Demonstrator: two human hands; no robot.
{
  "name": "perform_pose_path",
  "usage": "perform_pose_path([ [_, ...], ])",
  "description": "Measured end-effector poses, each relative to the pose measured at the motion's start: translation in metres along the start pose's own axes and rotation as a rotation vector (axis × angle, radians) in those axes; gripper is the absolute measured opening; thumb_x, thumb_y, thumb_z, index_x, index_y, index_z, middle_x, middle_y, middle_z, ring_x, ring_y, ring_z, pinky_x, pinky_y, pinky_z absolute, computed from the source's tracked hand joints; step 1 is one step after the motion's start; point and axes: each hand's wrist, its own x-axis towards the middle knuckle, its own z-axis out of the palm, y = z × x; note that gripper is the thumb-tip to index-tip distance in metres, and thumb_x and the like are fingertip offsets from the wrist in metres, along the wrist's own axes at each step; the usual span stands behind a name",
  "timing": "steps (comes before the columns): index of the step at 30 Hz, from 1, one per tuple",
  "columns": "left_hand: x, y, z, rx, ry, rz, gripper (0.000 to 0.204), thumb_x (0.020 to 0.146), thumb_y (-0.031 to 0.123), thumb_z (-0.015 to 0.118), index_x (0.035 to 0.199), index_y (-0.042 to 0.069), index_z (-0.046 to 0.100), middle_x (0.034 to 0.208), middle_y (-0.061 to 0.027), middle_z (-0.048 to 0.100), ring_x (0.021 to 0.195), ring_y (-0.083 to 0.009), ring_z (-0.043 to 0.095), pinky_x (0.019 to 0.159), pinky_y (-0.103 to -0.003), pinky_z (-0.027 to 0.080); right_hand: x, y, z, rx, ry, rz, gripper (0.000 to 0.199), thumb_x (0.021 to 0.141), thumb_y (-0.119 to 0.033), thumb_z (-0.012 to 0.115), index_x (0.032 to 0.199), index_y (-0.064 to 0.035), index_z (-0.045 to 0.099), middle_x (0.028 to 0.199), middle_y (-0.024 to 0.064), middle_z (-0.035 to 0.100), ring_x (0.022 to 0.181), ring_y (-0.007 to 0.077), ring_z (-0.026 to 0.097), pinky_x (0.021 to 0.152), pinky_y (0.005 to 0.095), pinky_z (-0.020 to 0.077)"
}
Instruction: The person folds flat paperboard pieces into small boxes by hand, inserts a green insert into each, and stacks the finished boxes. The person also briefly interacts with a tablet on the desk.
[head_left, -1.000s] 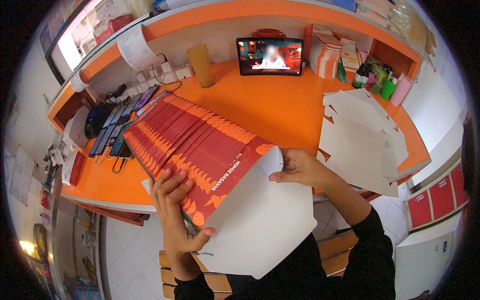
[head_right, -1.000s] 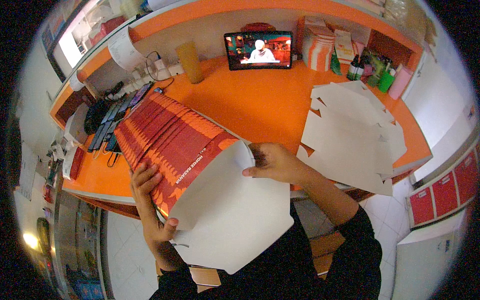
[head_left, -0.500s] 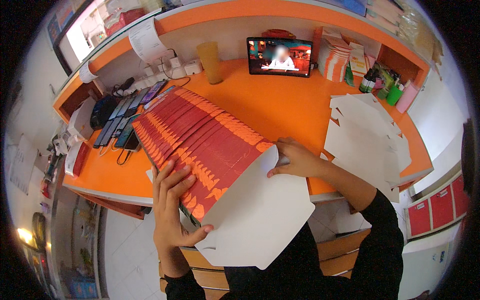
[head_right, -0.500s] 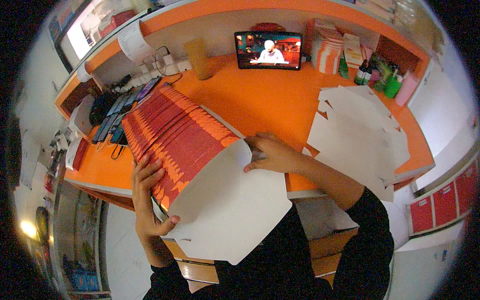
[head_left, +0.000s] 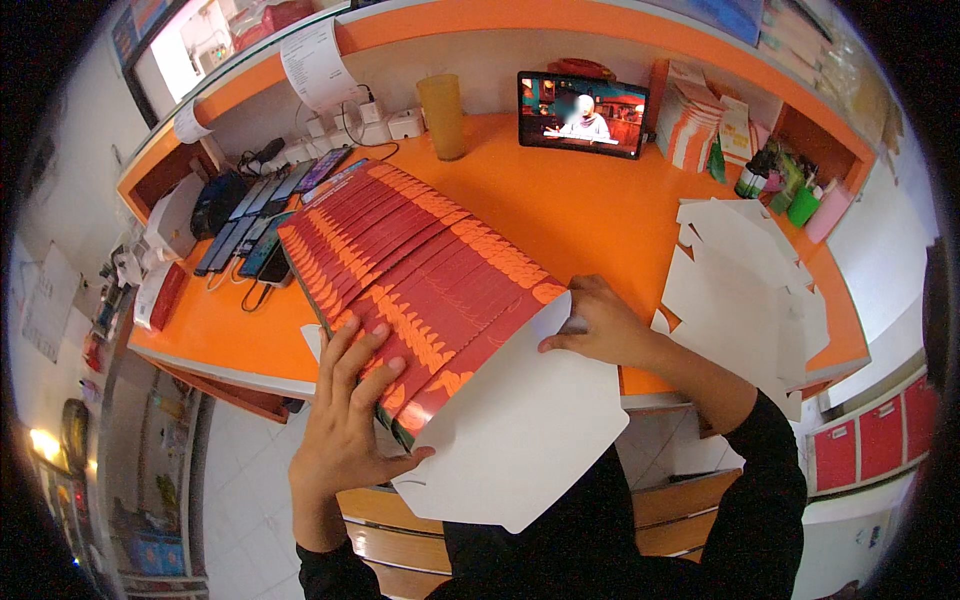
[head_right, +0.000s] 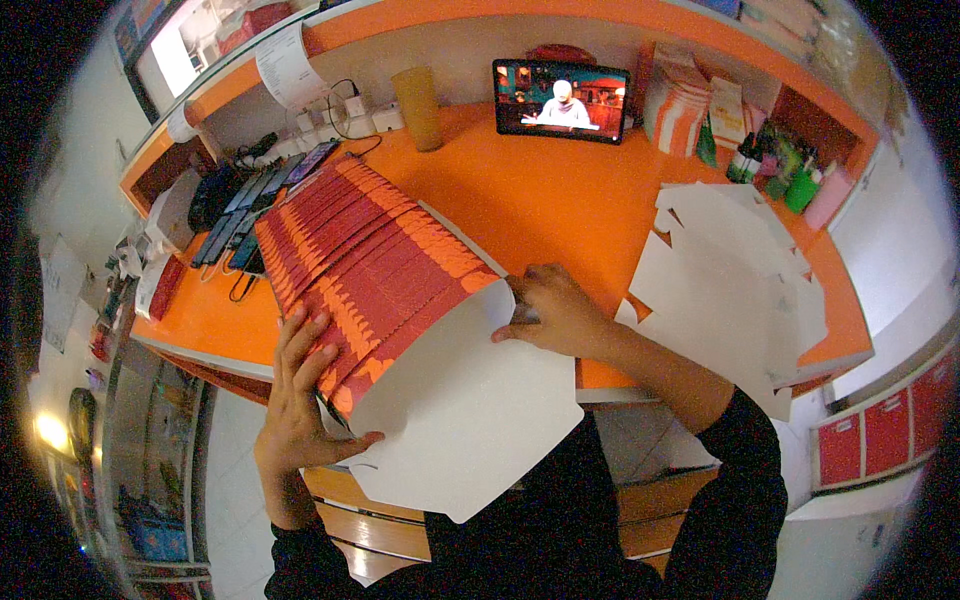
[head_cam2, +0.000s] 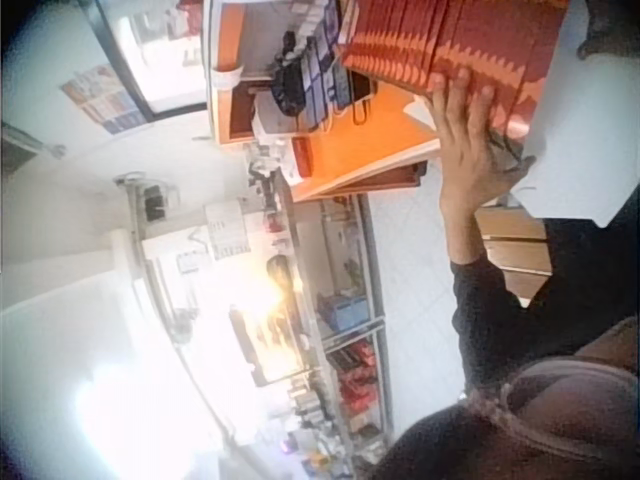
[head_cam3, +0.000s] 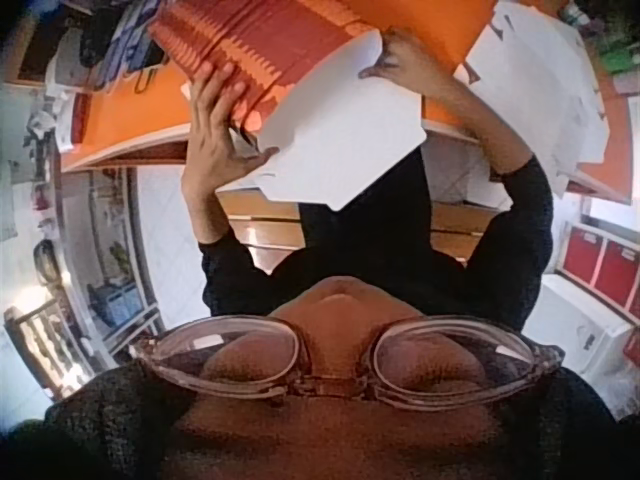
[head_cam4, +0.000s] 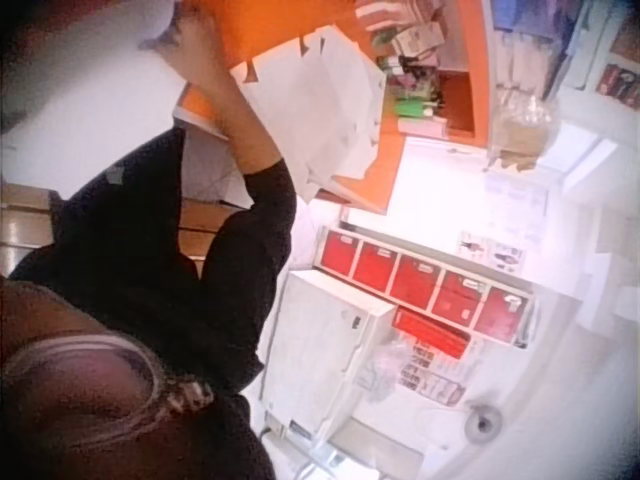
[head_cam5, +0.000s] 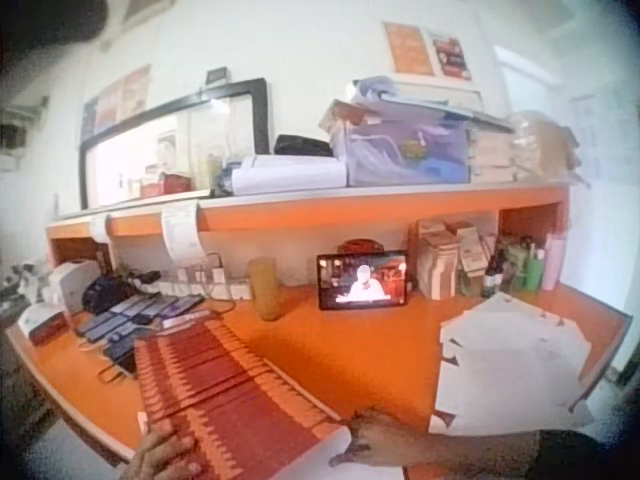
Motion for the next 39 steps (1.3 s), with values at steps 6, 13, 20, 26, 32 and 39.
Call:
perform_pose_path([
  [6,0.001,-0.003,0.007,-0.084,0.185,-0.032,0.075,0.058,0.054,0.08,0.117,0.015,0.056,0.129,-0.0157,0.052,0.128,-0.0422,0.038,0.106,-0.058,0.026,0.0,-0.011,-0.016,0.594,0.194,-0.182,0.057,0.087,-0.038,0.061,0.131,-0.0041,0.048,0.127,0.0156,0.052,0.118,0.0299,0.049,0.1,0.0387,0.0389],
  [13,-0.003,-0.007,0.024,-0.06,0.308,-0.004,0.049,0.079,0.049,0.056,0.111,0.012,0.059,0.124,-0.0171,0.055,0.125,-0.0433,0.041,0.103,-0.056,0.03,0.021,-0.017,-0.034,0.469,0.236,-0.432,0.04,0.094,-0.03,0.051,0.124,-0.0043,0.057,0.132,0.0129,0.05,0.122,0.0259,0.048,0.102,0.0362,0.0378],
  [20,-0.003,-0.006,0.027,-0.078,0.334,-0.011,0.048,0.082,0.049,0.053,0.109,0.011,0.059,0.123,-0.0175,0.056,0.124,-0.0434,0.042,0.102,-0.055,0.03,0.022,-0.018,-0.028,0.507,0.315,-0.411,0.032,0.092,-0.023,0.055,0.116,-0.0032,0.062,0.124,0.0131,0.056,0.117,0.0249,0.052,0.1,0.0347,0.0397],
  [26,0.003,0.01,0.021,-0.053,0.339,-0.12,0.053,0.08,0.052,0.058,0.113,0.011,0.056,0.123,-0.0182,0.055,0.127,-0.0417,0.04,0.103,-0.056,0.028,0.001,-0.027,-0.038,0.496,0.349,-0.186,0.037,0.089,-0.023,0.062,0.121,-0.0038,0.058,0.128,0.0126,0.053,0.116,0.0245,0.053,0.099,0.0363,0.0412],
  [32,-0.02,0.096,0.034,-0.227,0.203,0.264,0.043,0.084,0.042,0.061,0.111,0.008,0.058,0.121,-0.0129,0.058,0.118,-0.0325,0.051,0.109,-0.053,0.026,-0.151,0.005,-0.057,-0.378,0.767,0.503,0.055,0.079,-0.027,0.07,0.126,-0.0054,0.052,0.129,0.0144,0.051,0.126,0.0326,0.042,0.106,0.0454,0.0302],
  [39,0.055,0.208,0.175,-0.518,-0.088,0.337,0.059,0.082,0.025,0.063,0.134,0.005,0.043,0.142,-0.0171,0.038,0.135,-0.0356,0.032,0.108,-0.057,0.025,-0.283,0.019,-0.043,-0.285,0.886,1.369,0.069,0.076,-0.037,0.075,0.128,-0.0009,0.047,0.122,0.0221,0.053,0.111,0.0361,0.053,0.093,0.0443,0.0436],
])
